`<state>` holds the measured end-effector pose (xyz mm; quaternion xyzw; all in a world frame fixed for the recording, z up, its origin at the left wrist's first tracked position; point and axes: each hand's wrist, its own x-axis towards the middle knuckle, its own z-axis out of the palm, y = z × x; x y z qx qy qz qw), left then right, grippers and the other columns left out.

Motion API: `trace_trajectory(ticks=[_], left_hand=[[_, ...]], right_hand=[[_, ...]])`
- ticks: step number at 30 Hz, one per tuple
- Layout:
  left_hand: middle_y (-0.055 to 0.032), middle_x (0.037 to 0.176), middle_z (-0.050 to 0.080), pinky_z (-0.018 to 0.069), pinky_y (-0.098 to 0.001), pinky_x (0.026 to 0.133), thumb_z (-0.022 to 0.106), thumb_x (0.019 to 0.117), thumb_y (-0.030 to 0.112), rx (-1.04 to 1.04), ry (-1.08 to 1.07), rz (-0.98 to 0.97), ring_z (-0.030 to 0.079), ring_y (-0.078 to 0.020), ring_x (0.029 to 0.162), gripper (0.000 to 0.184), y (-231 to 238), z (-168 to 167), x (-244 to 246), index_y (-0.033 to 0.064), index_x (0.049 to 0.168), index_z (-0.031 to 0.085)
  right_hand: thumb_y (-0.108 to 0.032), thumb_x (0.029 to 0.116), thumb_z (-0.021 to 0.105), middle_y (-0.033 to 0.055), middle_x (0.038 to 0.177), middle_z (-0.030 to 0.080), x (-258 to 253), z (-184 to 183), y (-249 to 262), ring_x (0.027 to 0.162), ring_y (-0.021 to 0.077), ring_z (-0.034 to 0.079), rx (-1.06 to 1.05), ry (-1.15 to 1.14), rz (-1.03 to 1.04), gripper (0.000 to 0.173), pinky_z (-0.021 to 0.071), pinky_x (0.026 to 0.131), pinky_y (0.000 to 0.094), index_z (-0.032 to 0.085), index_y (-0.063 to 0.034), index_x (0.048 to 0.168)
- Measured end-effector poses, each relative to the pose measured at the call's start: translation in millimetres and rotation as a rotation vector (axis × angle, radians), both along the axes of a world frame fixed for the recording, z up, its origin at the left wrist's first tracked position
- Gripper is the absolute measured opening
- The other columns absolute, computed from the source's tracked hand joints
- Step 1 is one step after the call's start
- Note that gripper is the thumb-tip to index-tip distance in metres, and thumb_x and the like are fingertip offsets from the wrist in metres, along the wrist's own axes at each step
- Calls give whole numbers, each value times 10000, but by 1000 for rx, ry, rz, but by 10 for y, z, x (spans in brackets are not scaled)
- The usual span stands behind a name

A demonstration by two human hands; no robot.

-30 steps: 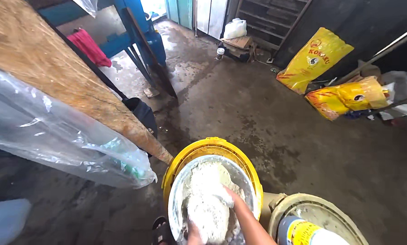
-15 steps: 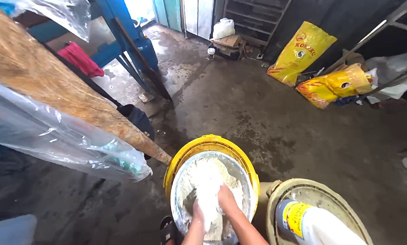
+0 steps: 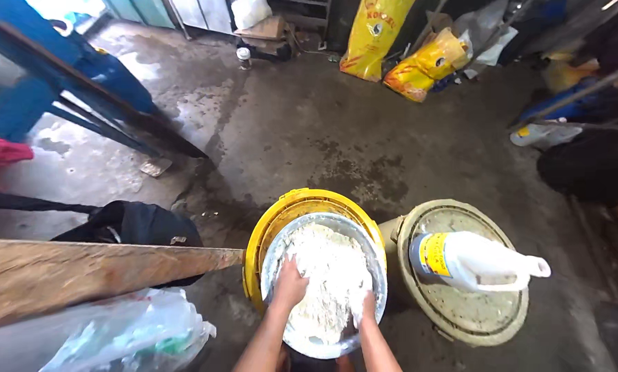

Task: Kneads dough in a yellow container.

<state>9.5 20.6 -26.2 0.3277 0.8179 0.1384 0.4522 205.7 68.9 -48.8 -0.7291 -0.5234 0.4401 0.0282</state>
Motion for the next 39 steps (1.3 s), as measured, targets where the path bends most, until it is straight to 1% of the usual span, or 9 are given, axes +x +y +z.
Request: trace_trajectory(ticks=[5, 8, 11, 16, 19, 25, 29, 33, 39], left_hand=[[-288, 1416, 543, 412, -427, 1146, 484, 1013, -9, 289, -382, 456, 537, -304, 1327, 459, -44, -228, 193, -103, 1460, 433], [-290, 1531, 426, 345, -493, 1168, 282, 1134, 187, 176, -515, 698, 435, -356, 1411, 474, -85, -285, 303, -52, 1539, 343], [-265, 1476, 493, 409, -543, 1093, 279, 1136, 347, 130, -536, 851, 493, -358, 1334, 535, -155, -298, 404, -19, 1496, 430], [-265, 1433, 506, 434, -563, 1007, 251, 1133, 372, 96, -631, 954, 512, -354, 1257, 546, -42, -116, 506, -11, 1476, 433], [-303, 1490, 456, 389, -578, 1106, 271, 1139, 322, 34, -554, 888, 466, -400, 1361, 535, -94, 70, 482, -56, 1497, 397], [-277, 1504, 445, 394, -608, 1063, 231, 1135, 387, 1, -624, 915, 464, -394, 1344, 568, 23, 302, 378, -4, 1516, 386], [-295, 1410, 522, 432, -530, 1045, 360, 1119, 161, 100, -510, 601, 531, -365, 1263, 410, -4, 378, 201, -64, 1451, 448], [-269, 1297, 633, 465, -498, 1092, 626, 936, 9, 193, -98, 50, 608, -350, 1243, 458, -120, 344, -46, -86, 1375, 539], [-329, 1553, 382, 280, -480, 1236, 672, 940, 111, -59, 98, -324, 351, -414, 1484, 610, -306, 170, -66, -106, 1464, 445]], right_hand=[[-180, 1126, 352, 243, 1443, 547, -130, -137, 73, 1334, 278, 540, -102, 430, -278, 428, 445, 1127, 434, 462, 57, 1465], [-157, 1134, 306, 273, 1446, 528, -171, -122, 31, 1322, 283, 543, -183, 459, -315, 437, 440, 1120, 420, 428, 88, 1474], [-144, 1120, 344, 247, 1383, 575, -215, 17, -55, 1232, 223, 590, -227, 456, -329, 411, 491, 1052, 366, 463, 78, 1444], [-19, 1034, 532, 296, 1452, 516, -447, 450, -24, 1350, 297, 521, -164, 414, -40, 477, 408, 1154, 398, 415, 112, 1476], [-59, 983, 632, 293, 1438, 536, -575, 527, 66, 1358, 325, 524, -127, 304, 180, 538, 400, 1169, 430, 445, 111, 1457], [-82, 1088, 423, 305, 1472, 507, -691, 443, 50, 1398, 356, 490, -115, 285, 126, 422, 367, 1194, 452, 446, 117, 1459], [-57, 1051, 466, 308, 1509, 476, -551, 444, 83, 1436, 383, 457, -70, -77, 347, 454, 351, 1210, 468, 442, 139, 1460], [-214, 1001, 628, 278, 1480, 520, -314, 535, -134, 1423, 363, 478, -65, -232, 248, 576, 367, 1202, 455, 470, 72, 1476], [-247, 965, 692, 305, 1437, 542, -208, 189, -604, 1395, 392, 490, -134, -126, 26, 593, 365, 1193, 491, 522, 97, 1417]])
